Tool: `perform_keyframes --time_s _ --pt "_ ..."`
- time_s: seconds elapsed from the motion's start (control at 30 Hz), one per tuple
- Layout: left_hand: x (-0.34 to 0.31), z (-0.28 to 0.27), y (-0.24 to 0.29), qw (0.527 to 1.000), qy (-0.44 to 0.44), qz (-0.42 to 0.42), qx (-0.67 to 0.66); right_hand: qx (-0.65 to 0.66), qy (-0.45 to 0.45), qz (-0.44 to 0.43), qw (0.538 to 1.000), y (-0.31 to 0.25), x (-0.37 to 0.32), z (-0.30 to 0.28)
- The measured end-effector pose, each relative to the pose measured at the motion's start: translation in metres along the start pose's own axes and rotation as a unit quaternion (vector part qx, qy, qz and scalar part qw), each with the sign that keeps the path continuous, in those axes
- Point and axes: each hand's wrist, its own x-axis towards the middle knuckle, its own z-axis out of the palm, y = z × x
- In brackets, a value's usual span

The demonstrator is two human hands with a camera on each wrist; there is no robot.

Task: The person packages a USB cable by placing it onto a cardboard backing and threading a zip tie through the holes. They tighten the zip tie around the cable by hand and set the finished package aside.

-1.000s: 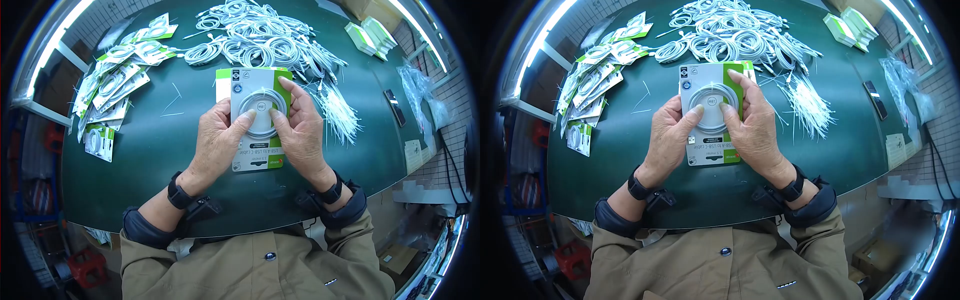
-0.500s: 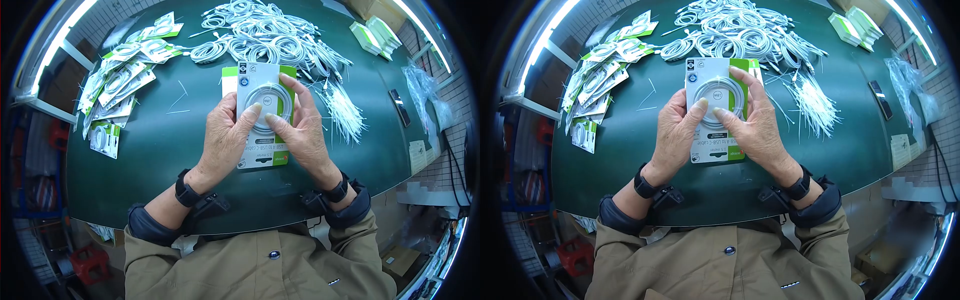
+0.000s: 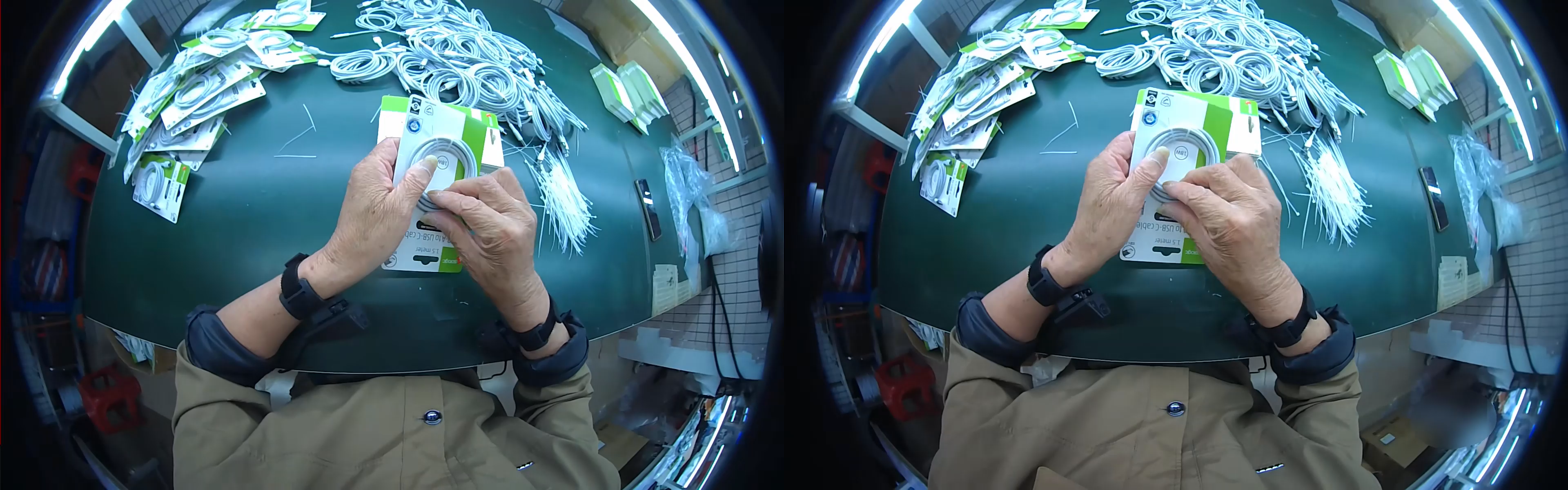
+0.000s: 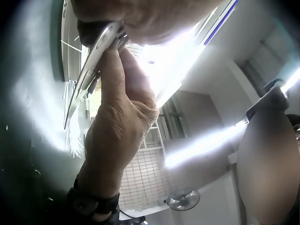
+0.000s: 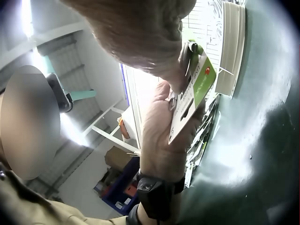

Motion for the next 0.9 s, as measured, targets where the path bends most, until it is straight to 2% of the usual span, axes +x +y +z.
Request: perform_keyframes --time_s 0.13,0.53,0.73,0.83,0.9 --pt "-0.001 0.000 -0.008 1.000 0.003 -0.007 -0.023 0.008 -0.012 0.000 1.000 0.004 0.000 0.005" --pt "-0.006 0.003 -0.010 1.000 -0.001 -0.007 -0.009 -0.002 -0.125 0.018 0.992 0.008 0.004 -0.005" --pt "-0.006 0.000 -0.005 0.999 -0.028 -0.026 0.020 0.000 -0.124 0.004 0.992 0.010 0.004 -0.004" --pt "-0.004 0.003 -0.011 1.000 0.003 0.007 -0.027 0.061 -0.093 0.062 0.992 0.005 0.005 -0.002" --pt "-0.004 0.005 -0.012 0.999 0.003 0.016 -0.033 0.066 -0.101 0.067 0.990 0.006 0.003 -0.001"
